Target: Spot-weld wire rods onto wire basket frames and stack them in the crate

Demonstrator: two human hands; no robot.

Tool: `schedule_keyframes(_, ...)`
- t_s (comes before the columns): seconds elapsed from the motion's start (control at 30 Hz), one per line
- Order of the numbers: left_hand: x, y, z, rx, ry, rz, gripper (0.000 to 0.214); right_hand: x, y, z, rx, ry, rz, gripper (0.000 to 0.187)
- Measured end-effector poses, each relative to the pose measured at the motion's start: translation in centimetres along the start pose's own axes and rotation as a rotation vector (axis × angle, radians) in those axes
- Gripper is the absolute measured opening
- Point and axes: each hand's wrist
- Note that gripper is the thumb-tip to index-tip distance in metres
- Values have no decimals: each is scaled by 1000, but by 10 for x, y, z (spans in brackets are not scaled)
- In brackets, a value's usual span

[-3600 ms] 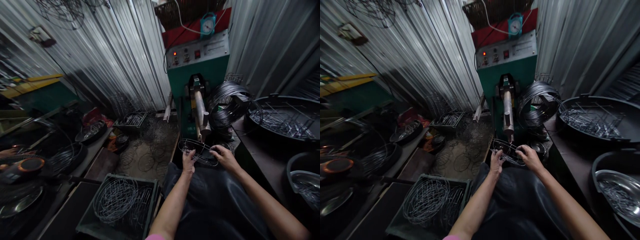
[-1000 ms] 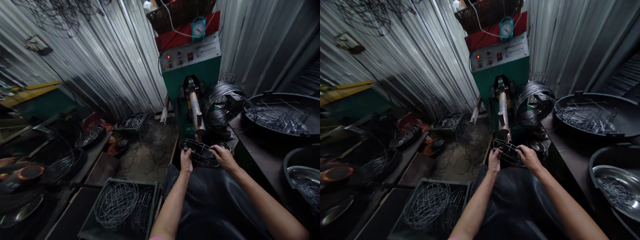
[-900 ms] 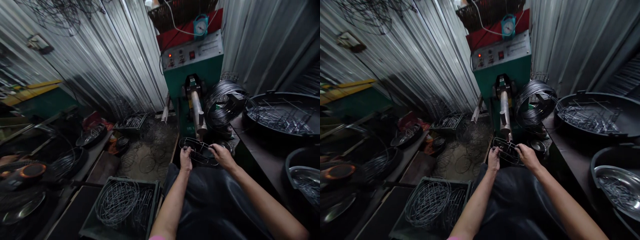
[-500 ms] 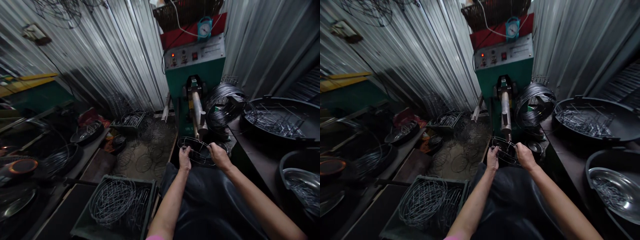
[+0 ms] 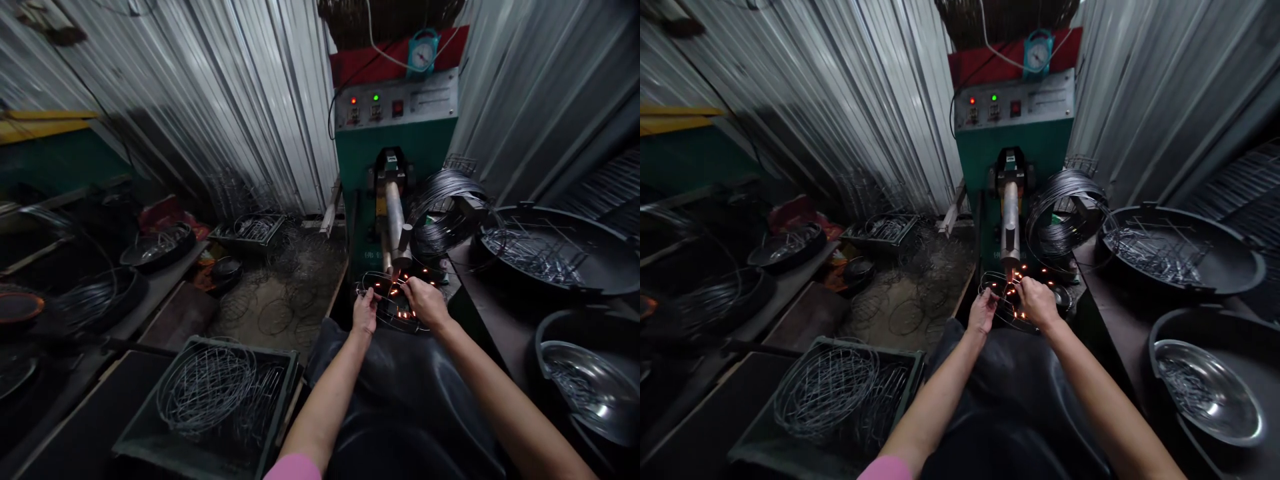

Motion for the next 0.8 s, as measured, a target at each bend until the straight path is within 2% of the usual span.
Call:
schedule_keyframes(0.1,-2,4,-6,-31,11,39,39,-10,10,-12,-60,40,238,32)
schedule_keyframes(0.17,-2,9,-17,-83,-48,136,43,-24,14,-31,-133,1,402,34)
schedule_keyframes(0.23,3,14,-33,-114,-216,346,49,-38,11,-56,-160,-150,504,39)
schedule_keyframes(0.33,21,13,-56,-45,-491,756,68,-52,-5,-88,-100,-330,639,45)
schedule_keyframes(0.43,41,3,-65,-25,-570,985,84,-56,-23,-100,-91,-372,782,48)
schedule_keyframes(0.53,54,-7,-61,-60,-565,1034,93,-58,-30,-99,-106,-371,851,47)
schedule_keyframes(0.63,59,-10,-54,-67,-549,993,89,-60,-28,-100,-110,-327,843,43)
schedule_keyframes(0.8,57,-1,-46,-8,-508,893,81,-53,-22,-100,-187,-126,675,33)
Point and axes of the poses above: each hand's wrist, its own z-axis towards the middle knuckle, its own y-axis out of the back of the hand, x = y × z, and after that the axes turned 4 degrees about y, right-handed
